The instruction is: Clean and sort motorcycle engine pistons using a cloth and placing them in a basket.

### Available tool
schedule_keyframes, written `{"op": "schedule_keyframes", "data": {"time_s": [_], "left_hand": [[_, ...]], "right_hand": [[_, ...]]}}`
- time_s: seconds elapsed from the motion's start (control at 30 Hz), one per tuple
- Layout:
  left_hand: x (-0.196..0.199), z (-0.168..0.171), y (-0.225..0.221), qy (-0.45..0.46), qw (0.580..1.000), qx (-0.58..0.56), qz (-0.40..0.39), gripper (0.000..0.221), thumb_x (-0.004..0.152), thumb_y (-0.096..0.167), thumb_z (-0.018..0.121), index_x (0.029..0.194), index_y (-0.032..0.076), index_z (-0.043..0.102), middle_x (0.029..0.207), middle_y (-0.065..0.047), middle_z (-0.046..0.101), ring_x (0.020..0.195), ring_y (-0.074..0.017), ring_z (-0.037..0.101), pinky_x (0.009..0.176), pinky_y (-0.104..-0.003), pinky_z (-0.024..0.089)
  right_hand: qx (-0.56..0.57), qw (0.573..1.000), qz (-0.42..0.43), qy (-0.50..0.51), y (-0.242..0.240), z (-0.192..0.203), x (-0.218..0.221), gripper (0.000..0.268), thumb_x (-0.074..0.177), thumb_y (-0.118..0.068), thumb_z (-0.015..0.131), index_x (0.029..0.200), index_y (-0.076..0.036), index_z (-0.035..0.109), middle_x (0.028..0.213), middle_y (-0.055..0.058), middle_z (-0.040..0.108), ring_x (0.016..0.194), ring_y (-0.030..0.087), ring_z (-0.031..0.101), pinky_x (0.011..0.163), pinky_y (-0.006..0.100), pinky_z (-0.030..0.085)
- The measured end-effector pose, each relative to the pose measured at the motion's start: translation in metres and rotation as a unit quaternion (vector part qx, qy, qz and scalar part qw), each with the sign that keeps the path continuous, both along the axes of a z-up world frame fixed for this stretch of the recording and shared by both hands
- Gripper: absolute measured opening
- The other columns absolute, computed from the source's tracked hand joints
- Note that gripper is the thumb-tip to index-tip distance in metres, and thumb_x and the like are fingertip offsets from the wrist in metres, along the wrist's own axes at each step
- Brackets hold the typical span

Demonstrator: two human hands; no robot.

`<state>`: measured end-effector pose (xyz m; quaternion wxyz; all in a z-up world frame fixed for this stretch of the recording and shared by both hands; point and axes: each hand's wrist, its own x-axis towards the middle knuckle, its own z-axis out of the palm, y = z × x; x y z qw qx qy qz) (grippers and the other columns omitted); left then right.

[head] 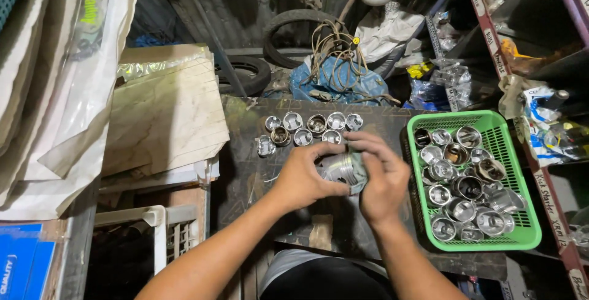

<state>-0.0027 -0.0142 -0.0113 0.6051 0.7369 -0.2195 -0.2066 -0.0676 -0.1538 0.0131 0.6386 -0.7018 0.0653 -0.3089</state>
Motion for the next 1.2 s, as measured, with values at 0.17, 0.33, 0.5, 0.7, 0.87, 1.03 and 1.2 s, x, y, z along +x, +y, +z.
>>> {"op": "schedule_keyframes", "data": {"time_s": [0.17, 0.33, 0.5, 0.7, 0.87, 1.03, 1.2], "left_hand": [[0.0, -0.007, 0.0, 0.094, 0.99, -0.1, -0.032, 0.065, 0.052, 0.022, 0.098, 0.11, 0.006, 0.074, 0.098, -0.008, 0.077, 0.096, -0.0138, 0.067, 0.088, -0.038, 0.057], [0.007, 0.008, 0.004, 0.208, 0.956, -0.203, -0.04, 0.059, 0.068, 0.017, 0.094, 0.115, -0.005, 0.069, 0.096, -0.012, 0.074, 0.078, -0.0106, 0.069, 0.063, -0.025, 0.063], [0.002, 0.013, 0.005, 0.209, 0.956, -0.153, -0.136, 0.039, 0.082, 0.033, 0.083, 0.105, 0.007, 0.065, 0.077, 0.002, 0.064, 0.068, -0.0034, 0.058, 0.055, -0.017, 0.049], [0.0, -0.015, 0.002, 0.231, 0.942, -0.201, -0.138, 0.059, 0.081, 0.022, 0.085, 0.126, 0.0, 0.054, 0.095, -0.009, 0.069, 0.079, -0.01, 0.066, 0.067, -0.022, 0.057], [0.004, -0.007, 0.002, 0.174, 0.957, -0.23, -0.041, 0.068, 0.078, 0.019, 0.088, 0.131, -0.002, 0.053, 0.117, -0.017, 0.068, 0.102, -0.0184, 0.066, 0.091, -0.031, 0.056], [-0.006, -0.008, -0.008, 0.294, 0.911, -0.287, 0.032, 0.052, 0.1, 0.046, 0.058, 0.133, 0.006, 0.056, 0.11, -0.014, 0.062, 0.097, -0.0214, 0.065, 0.085, -0.034, 0.058], [0.0, 0.008, -0.008, 0.313, 0.907, -0.231, 0.16, 0.04, 0.1, 0.038, 0.049, 0.109, 0.004, 0.067, 0.09, -0.013, 0.063, 0.078, -0.0203, 0.065, 0.065, -0.031, 0.057]], "right_hand": [[-0.111, 0.988, 0.078, -0.069, 0.002, -0.008, -0.001, 0.051, 0.101, -0.036, 0.041, 0.118, 0.007, 0.064, 0.124, 0.026, 0.067, 0.131, 0.042, 0.056, 0.115, 0.055, 0.036], [-0.271, 0.957, 0.078, -0.064, -0.014, -0.024, -0.004, 0.074, 0.105, -0.055, 0.026, 0.137, 0.004, 0.056, 0.137, 0.023, 0.055, 0.134, 0.043, 0.046, 0.118, 0.054, 0.029], [-0.238, 0.966, 0.096, -0.026, -0.024, -0.027, -0.01, 0.074, 0.1, -0.054, 0.029, 0.142, -0.001, 0.061, 0.11, 0.016, 0.058, 0.107, 0.033, 0.053, 0.104, 0.045, 0.037], [-0.19, 0.963, 0.189, 0.018, -0.023, 0.006, -0.003, 0.062, 0.105, -0.041, 0.026, 0.141, -0.004, 0.061, 0.138, 0.024, 0.055, 0.133, 0.039, 0.045, 0.116, 0.051, 0.026], [-0.244, 0.956, 0.15, 0.068, -0.02, 0.013, -0.016, 0.055, 0.104, -0.036, 0.036, 0.151, -0.009, 0.049, 0.128, 0.019, 0.049, 0.121, 0.035, 0.041, 0.114, 0.05, 0.022], [-0.276, 0.944, 0.175, 0.051, -0.02, 0.001, -0.011, 0.054, 0.106, -0.028, 0.041, 0.157, -0.011, 0.041, 0.127, 0.017, 0.045, 0.124, 0.035, 0.038, 0.117, 0.049, 0.018], [-0.206, 0.978, -0.034, -0.005, -0.004, -0.013, -0.009, 0.025, 0.08, -0.022, 0.088, 0.1, -0.01, 0.081, 0.086, 0.005, 0.071, 0.079, 0.025, 0.069, 0.078, 0.036, 0.054]]}}
